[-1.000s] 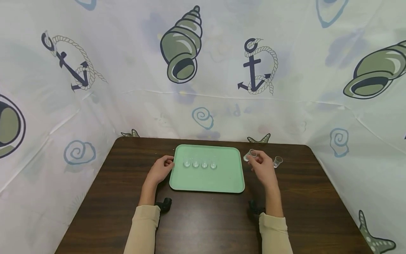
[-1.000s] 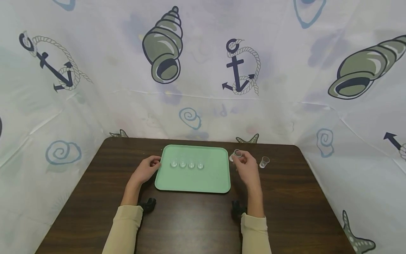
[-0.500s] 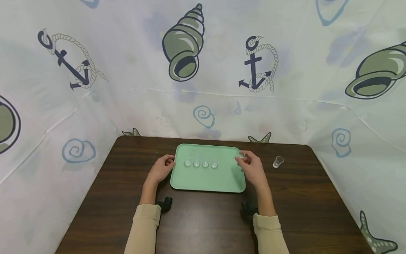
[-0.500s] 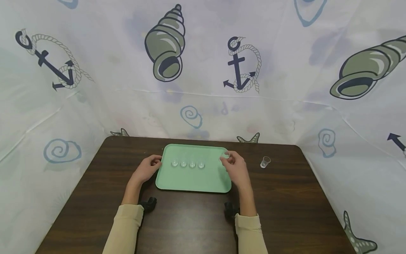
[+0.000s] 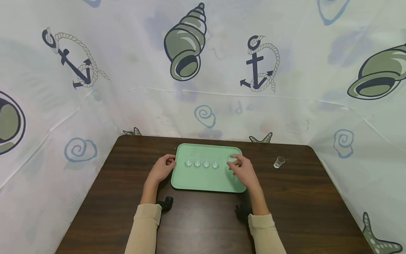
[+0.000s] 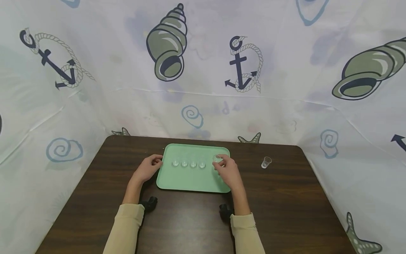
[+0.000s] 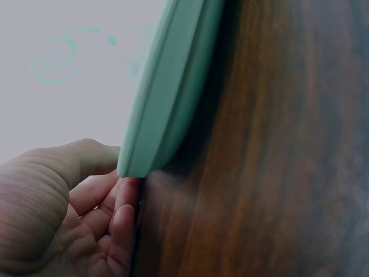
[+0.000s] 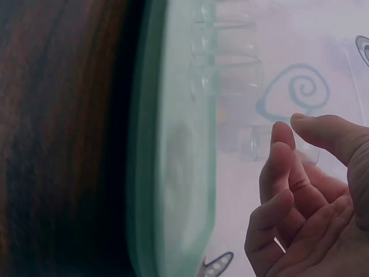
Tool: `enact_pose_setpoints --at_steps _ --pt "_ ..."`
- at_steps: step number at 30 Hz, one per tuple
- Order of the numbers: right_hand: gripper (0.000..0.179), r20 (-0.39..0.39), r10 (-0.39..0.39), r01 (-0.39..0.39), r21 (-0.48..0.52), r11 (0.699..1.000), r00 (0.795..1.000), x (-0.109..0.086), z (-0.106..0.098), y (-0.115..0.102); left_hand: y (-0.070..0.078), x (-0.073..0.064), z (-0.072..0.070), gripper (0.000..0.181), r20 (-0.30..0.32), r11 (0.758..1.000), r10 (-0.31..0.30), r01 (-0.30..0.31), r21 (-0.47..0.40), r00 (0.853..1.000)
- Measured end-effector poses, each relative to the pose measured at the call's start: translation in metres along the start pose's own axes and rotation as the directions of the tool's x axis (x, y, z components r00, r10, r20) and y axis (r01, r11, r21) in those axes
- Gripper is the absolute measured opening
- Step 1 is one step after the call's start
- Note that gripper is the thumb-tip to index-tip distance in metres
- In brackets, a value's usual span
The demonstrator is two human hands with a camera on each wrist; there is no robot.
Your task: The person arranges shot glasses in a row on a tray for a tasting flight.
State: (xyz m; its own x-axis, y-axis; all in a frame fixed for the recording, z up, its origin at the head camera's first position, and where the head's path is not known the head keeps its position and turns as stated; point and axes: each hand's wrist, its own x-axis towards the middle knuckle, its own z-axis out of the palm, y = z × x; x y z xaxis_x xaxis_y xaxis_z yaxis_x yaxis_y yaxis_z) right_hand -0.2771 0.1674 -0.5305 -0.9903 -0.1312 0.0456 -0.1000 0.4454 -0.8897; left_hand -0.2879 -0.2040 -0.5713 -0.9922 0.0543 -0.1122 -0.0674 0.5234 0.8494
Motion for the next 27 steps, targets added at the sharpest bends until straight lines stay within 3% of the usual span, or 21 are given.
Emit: enact_pose_setpoints --at_steps 27 --pt "0.049 0.077 0.111 -0.108 -0.039 0.993 0.991 0.011 0.016 0.008 0.003 0.001 0.002 0.043 -0.017 1.0 -0.011 0.011 0.02 1.0"
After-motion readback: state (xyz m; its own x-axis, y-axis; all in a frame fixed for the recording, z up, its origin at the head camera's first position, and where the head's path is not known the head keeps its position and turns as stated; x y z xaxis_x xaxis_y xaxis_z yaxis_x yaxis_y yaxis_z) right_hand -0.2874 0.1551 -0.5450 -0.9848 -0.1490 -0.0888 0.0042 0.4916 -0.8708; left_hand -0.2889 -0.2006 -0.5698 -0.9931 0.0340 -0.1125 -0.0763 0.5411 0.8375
